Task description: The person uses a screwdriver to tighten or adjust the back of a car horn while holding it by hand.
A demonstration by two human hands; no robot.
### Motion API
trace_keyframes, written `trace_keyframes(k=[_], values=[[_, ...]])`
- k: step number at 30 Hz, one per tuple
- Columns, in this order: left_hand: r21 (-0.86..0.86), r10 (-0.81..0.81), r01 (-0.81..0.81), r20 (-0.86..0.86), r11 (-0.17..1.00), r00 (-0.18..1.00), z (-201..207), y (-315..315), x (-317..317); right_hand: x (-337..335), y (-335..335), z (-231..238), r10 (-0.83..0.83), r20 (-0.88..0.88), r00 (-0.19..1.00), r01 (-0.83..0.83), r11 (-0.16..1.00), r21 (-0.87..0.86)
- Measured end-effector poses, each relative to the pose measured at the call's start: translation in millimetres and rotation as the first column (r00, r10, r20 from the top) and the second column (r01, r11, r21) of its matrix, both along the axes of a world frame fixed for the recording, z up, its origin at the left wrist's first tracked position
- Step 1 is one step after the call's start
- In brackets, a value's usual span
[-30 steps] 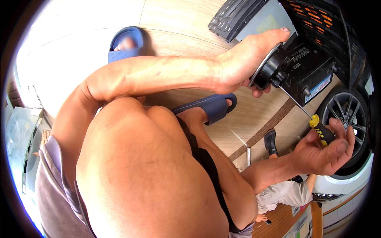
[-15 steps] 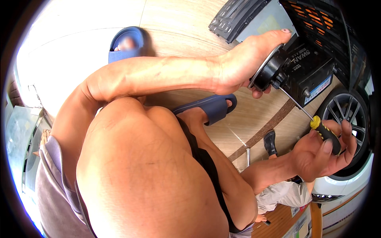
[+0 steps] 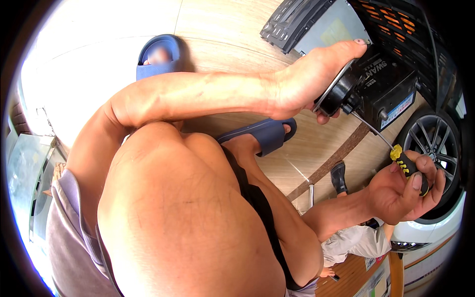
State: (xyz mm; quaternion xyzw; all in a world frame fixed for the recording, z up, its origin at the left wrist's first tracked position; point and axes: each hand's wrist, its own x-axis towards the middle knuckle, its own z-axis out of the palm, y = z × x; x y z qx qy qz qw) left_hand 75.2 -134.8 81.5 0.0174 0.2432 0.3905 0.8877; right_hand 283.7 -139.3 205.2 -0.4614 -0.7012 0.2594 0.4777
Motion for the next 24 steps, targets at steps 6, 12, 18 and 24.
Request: trace_keyframes(k=[6,12,18,24], values=[[0.031,0.015,-0.012,-0.07,0.999,0.997,-1.8,0.0,1.3,2.6,1.2,6.9,0.182,0.148,0.972,-0.194,0.978,0.076],[-0.099,-0.063,0.072,0.089,0.993,0.994,-5.4,1.0,-3.8,7.0,2.6,16.1,0.251,0.009,0.968,-0.251,0.967,0.035],[-0.142,-0.077,0.098,0.144,0.985,0.987,-8.4,2.5,-3.3,24.3,7.0,18.8,0.145,0.032,0.989,-0.146,0.989,0.012],[0.059,-0.015,0.013,0.033,0.998,0.999,-12.5,2.2,5.2,-30.8,-14.3,-8.2,-0.066,-0.032,0.997,0.056,0.968,-0.243]])
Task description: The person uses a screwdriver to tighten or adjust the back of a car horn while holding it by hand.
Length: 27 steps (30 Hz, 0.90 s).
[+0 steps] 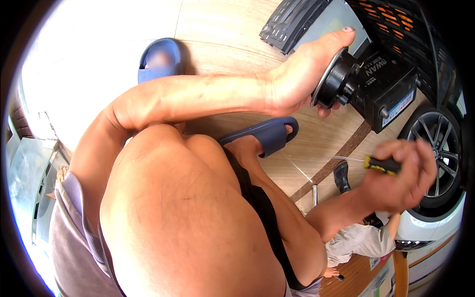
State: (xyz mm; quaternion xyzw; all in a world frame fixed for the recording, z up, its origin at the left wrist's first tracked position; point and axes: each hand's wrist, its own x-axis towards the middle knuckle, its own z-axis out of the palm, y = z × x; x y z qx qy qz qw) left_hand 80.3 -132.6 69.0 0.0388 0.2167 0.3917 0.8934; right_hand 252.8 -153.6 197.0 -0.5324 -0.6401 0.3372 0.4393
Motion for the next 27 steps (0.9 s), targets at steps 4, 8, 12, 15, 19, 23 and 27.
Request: trace_keyframes(k=[4,8,12,15,19,23,27], values=[[0.168,0.209,-0.183,-0.15,0.969,0.966,0.4,-0.8,-4.5,-62.0,-11.4,-35.1,-0.152,0.214,0.965,0.191,0.966,-0.176],[0.269,0.319,-0.26,-0.207,0.928,0.925,-1.7,-1.2,-3.9,-69.7,-18.5,-45.6,-0.146,0.099,0.984,0.171,0.926,-0.336],[0.326,0.314,-0.248,-0.17,0.912,0.934,1.6,-1.3,-9.0,-70.5,-16.0,-50.4,-0.138,0.086,0.987,0.159,0.932,-0.327],[0.328,0.368,-0.288,-0.214,0.9,0.905,3.1,-1.9,-7.7,-73.1,-16.0,-49.8,-0.162,0.066,0.985,0.175,0.932,-0.317],[0.3,0.342,-0.256,-0.283,0.919,0.896,3.2,-2.1,-8.5,-80.0,-14.9,-43.7,-0.235,0.06,0.97,0.241,0.904,-0.354],[0.313,0.367,-0.289,-0.23,0.905,0.901,2.1,1.1,-8.8,-72.9,-13.8,-41.6,-0.254,0.049,0.966,0.25,0.875,-0.415],[0.351,0.433,-0.333,-0.265,0.875,0.861,-2.8,-1.6,0.0,-69.9,-12.3,-47.3,-0.234,-0.024,0.972,0.196,0.863,-0.465]])
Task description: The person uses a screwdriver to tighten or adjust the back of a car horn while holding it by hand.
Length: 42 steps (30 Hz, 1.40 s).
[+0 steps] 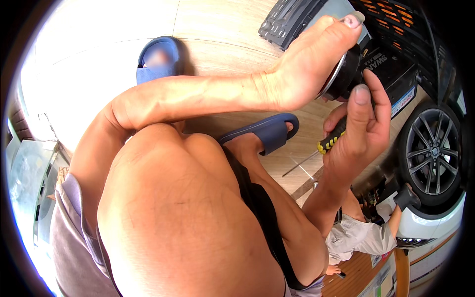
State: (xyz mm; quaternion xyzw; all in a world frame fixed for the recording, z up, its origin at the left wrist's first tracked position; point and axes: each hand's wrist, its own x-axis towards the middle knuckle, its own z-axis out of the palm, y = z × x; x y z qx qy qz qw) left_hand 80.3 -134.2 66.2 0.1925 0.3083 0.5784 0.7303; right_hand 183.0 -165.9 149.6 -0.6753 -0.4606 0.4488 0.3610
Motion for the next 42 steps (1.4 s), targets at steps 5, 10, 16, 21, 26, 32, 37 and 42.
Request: trace_keyframes(k=[5,10,16,21,26,32,37,42], values=[[-0.06,-0.064,0.065,0.019,0.996,0.998,5.1,-3.4,-7.3,3.0,0.4,-2.6,0.029,0.023,0.999,-0.029,1.0,0.0],[-0.03,0.044,-0.047,-0.106,0.998,0.993,0.8,1.6,-1.1,4.3,4.6,5.4,-0.063,0.095,0.993,0.059,0.997,0.043],[-0.143,-0.128,0.151,0.158,0.978,0.979,-2.9,5.1,-6.5,16.7,11.8,10.7,-0.054,0.086,0.995,0.052,0.998,0.03],[-0.275,-0.209,0.397,0.523,0.876,0.826,-12.3,6.1,-6.6,23.7,10.3,9.6,-0.013,-0.015,1.0,0.012,1.0,-0.008],[-0.238,-0.259,0.525,0.662,0.817,0.703,-27.2,7.1,-6.1,25.9,9.6,10.8,0.006,-0.026,1.0,-0.006,1.0,-0.003],[-0.166,-0.294,0.578,0.731,0.799,0.616,-34.0,5.0,-6.0,24.6,8.2,14.1,0.042,-0.048,0.998,-0.038,0.997,0.074],[-0.155,-0.289,0.621,0.781,0.768,0.553,-28.6,1.4,-10.4,20.5,11.3,22.6,0.055,0.194,0.979,-0.057,0.998,0.005],[-0.102,-0.317,0.644,0.805,0.759,0.501,-28.0,-2.7,-12.0,36.5,13.9,16.9,0.011,0.147,0.989,-0.043,0.974,0.221]])
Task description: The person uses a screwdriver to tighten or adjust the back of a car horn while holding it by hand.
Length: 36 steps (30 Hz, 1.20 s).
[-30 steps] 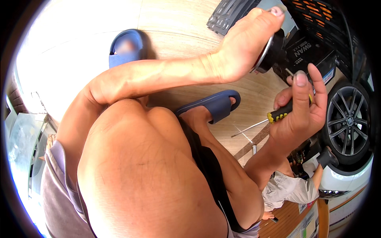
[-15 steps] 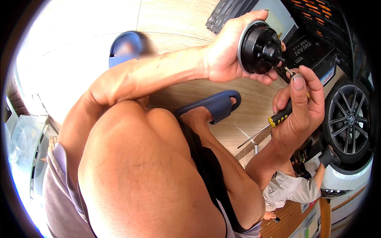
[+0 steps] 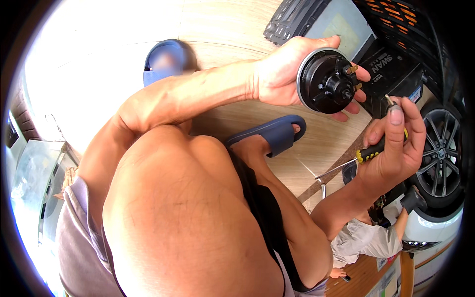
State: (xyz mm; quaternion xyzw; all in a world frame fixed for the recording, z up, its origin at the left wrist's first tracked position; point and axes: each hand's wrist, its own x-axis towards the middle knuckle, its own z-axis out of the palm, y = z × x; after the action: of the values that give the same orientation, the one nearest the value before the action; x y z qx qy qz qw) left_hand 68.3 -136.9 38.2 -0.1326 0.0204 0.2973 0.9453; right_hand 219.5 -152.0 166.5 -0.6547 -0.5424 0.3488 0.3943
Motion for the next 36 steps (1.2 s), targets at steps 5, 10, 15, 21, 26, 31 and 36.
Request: trace_keyframes(k=[5,10,15,21,26,31,36], values=[[0.024,-0.019,0.016,0.148,1.0,0.989,3.9,3.0,-4.4,7.1,5.3,8.8,-0.03,-0.062,0.998,0.029,1.0,-0.003],[0.125,-0.065,0.051,0.109,0.991,0.992,11.2,3.3,-11.4,6.1,3.1,4.8,-0.031,-0.047,0.998,0.031,1.0,-0.004],[0.124,-0.079,0.063,0.132,0.99,0.988,10.3,2.2,-11.3,0.3,0.1,5.8,-0.053,-0.013,0.999,0.053,0.999,0.011],[0.149,-0.069,0.05,0.125,0.988,0.99,9.7,0.3,-13.8,-0.7,-2.4,2.7,-0.025,0.018,1.0,0.024,1.0,0.009],[0.169,-0.092,0.069,0.13,0.983,0.987,11.9,2.5,-17.2,-5.9,-3.6,6.1,-0.012,0.035,0.999,0.012,1.0,0.006],[0.202,-0.127,0.094,0.156,0.975,0.98,14.0,4.1,-13.9,-2.4,-3.4,7.7,0.017,0.043,0.999,-0.018,0.999,0.041],[0.181,-0.134,0.103,0.17,0.978,0.976,10.1,2.7,-12.6,-1.7,-5.1,6.4,0.021,0.031,0.999,-0.022,1.0,0.021]])
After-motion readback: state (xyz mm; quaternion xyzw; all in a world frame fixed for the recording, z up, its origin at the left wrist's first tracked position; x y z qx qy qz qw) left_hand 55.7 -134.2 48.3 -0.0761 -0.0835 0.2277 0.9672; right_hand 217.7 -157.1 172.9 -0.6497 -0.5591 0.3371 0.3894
